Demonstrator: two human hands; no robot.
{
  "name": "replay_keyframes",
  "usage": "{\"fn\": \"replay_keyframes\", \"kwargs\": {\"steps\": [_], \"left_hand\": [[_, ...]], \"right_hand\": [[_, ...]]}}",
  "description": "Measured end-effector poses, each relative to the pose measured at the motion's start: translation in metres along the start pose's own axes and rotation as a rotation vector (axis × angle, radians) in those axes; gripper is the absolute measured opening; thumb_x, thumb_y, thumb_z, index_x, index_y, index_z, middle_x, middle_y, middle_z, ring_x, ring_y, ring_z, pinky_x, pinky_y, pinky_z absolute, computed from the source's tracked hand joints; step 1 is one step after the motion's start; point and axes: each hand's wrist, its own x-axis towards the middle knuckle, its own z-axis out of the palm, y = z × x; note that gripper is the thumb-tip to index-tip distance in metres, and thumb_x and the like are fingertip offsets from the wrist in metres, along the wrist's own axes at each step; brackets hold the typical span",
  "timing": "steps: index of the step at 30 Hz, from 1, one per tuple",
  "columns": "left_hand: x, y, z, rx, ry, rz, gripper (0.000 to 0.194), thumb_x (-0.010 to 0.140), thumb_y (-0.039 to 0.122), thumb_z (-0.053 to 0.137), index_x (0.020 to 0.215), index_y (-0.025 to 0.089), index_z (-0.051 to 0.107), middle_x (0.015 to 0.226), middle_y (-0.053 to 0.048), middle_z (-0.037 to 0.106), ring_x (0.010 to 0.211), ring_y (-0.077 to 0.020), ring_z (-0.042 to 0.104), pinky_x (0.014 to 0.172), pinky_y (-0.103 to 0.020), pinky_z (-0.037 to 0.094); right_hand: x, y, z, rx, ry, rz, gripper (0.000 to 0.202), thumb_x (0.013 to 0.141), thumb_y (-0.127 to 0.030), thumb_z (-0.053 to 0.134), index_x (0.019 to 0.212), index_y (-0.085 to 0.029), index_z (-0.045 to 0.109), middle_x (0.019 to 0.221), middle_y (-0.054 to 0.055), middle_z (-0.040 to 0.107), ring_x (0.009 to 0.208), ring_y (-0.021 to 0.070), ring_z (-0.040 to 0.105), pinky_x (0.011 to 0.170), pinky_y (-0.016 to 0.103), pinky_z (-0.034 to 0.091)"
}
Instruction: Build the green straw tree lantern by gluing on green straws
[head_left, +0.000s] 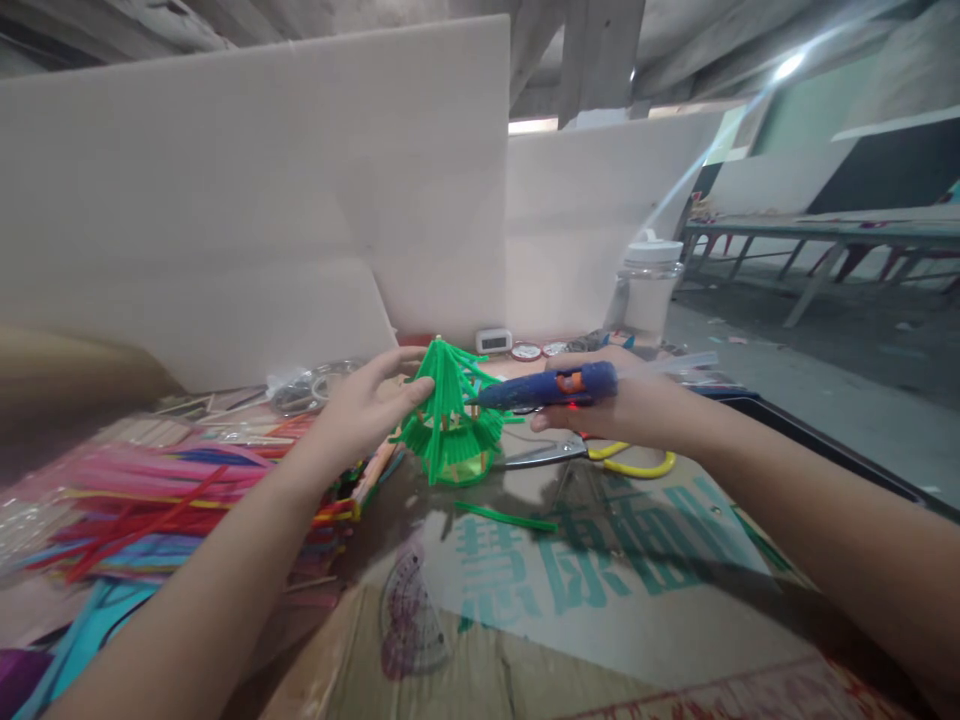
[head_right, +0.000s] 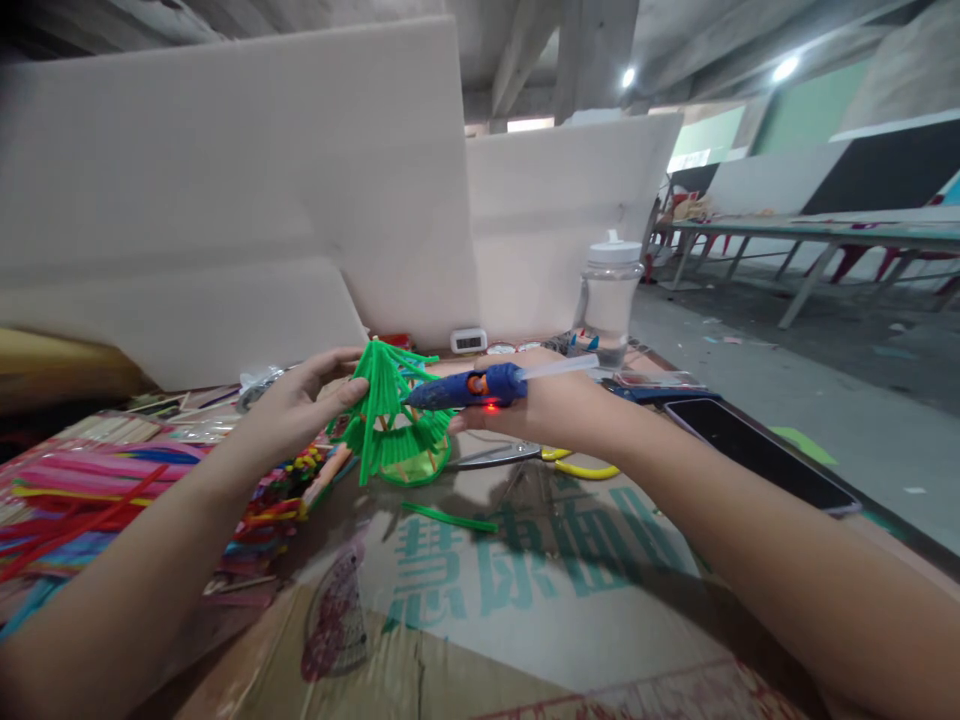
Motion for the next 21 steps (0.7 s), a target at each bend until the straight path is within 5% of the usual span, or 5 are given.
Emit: {"fn": "replay_keyframes", "kwargs": {"steps": [7,21], "left_hand": [[-0.0003,0.0005,0.0006,-0.025,0.005,-0.013,0.05,0.08,0.049,0.069,0.122,0.022,0.064,0.124,-0.01,0.067,0.117,-0.031,0.06,0.097,-0.045,0.051],[0.0001,-0.0015,0.0,-0.017,0.006,-0.005,0.051,0.08,0.05,0.069,0.123,0.022,0.064,0.123,-0.011,0.068,0.115,-0.0305,0.062,0.096,-0.044,0.051]], "right_hand": [[-0.0005,0.0033,-0.0006,-0.145,0.049,-0.039,0.047,0.077,-0.047,0.074,0.121,-0.034,0.069,0.113,-0.001,0.074,0.097,0.0247,0.069,0.086,0.032,0.052],[-0.0051,0.0009,-0.0067,-0.119,0.019,-0.097,0.047,0.082,-0.048,0.07,0.126,-0.031,0.067,0.082,-0.001,0.073,0.076,0.0188,0.067,0.067,0.026,0.049]]}}
